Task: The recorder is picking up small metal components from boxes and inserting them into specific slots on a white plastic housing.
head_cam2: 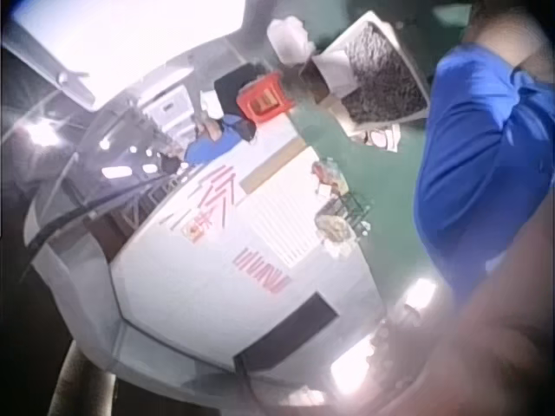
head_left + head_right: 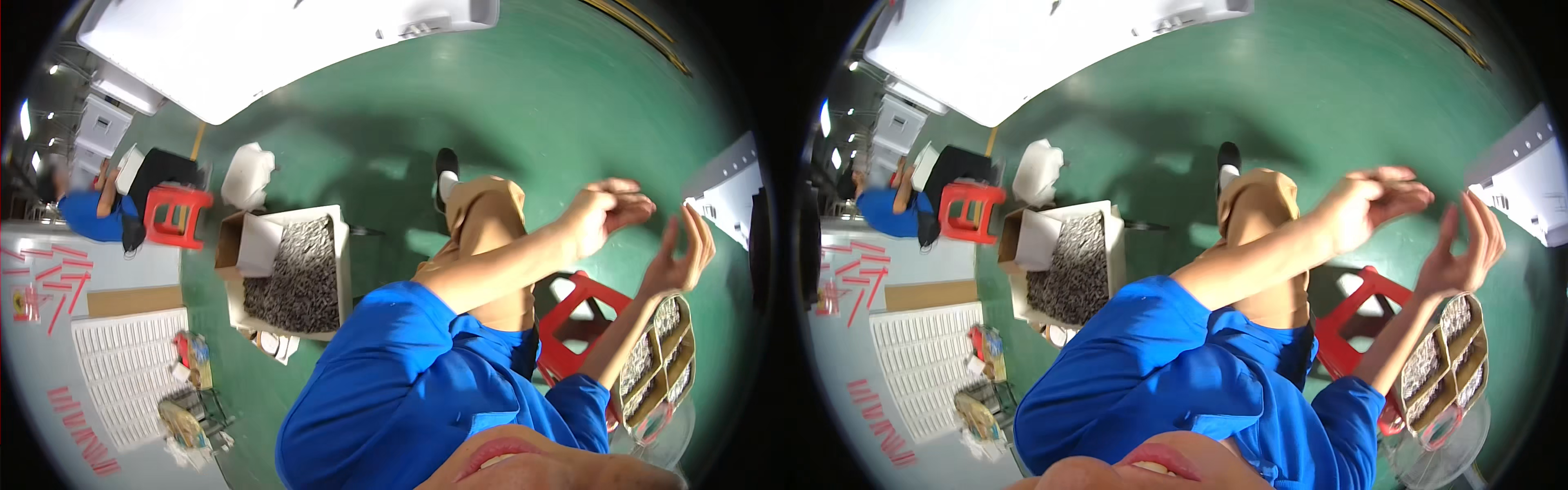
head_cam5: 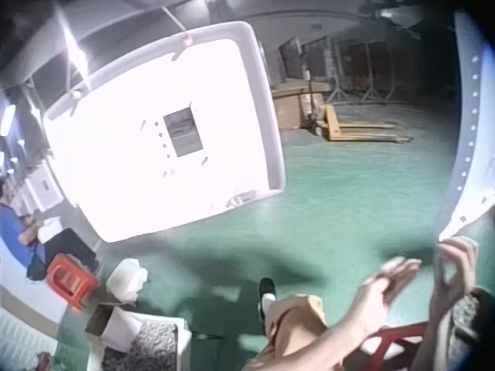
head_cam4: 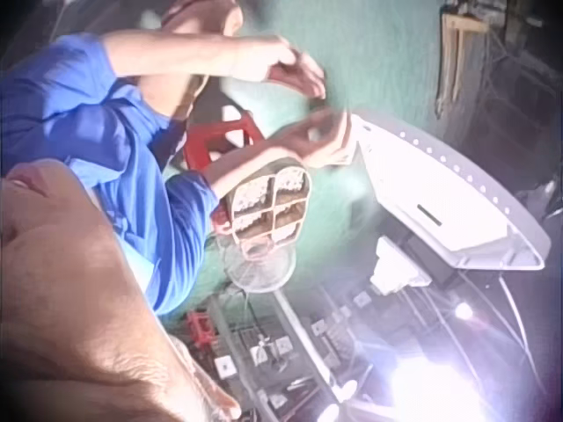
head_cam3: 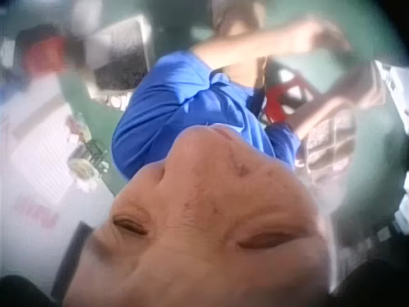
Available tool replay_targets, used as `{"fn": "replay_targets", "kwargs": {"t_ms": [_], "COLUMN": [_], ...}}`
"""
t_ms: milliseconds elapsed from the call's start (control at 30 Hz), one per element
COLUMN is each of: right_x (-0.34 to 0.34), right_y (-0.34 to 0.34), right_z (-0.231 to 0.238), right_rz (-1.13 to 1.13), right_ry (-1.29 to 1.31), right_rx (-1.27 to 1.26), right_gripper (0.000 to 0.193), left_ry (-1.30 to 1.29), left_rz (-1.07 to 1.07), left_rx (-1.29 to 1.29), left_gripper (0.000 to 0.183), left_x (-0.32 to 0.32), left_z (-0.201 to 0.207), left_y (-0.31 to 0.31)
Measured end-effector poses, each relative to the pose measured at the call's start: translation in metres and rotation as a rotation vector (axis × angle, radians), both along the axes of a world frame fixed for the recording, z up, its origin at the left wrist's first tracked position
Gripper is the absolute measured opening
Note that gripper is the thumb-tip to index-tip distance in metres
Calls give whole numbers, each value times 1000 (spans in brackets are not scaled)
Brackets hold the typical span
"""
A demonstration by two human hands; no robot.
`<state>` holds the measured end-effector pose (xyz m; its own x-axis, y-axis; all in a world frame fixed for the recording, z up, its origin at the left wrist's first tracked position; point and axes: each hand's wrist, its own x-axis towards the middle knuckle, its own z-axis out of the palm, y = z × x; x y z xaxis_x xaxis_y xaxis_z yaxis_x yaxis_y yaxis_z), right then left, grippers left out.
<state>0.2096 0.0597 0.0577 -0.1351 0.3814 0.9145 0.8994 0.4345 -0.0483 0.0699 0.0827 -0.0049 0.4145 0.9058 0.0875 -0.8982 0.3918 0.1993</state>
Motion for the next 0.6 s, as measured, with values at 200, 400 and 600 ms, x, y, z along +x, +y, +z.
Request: {"fn": "replay_targets", "kwargs": {"t_ms": [200,400,600], "right_x": [-66,-114,-139], "right_y": [0,-5,-11], "right_z": [-24,-17,-22], "right_rz": [324,464,590], "right_ry": [77,17,-71], "right_rx": [-221,-421,-489], "right_gripper": [26,22,17], "left_ry": [84,238,290], "left_rz": [69,153,235], "left_rx": [-218,-235,-204], "left_gripper": [32,31,29], "left_x": [-61,-98,-128], "left_z": [1,-9,-3], "left_y": [-16,-40,-62]}}
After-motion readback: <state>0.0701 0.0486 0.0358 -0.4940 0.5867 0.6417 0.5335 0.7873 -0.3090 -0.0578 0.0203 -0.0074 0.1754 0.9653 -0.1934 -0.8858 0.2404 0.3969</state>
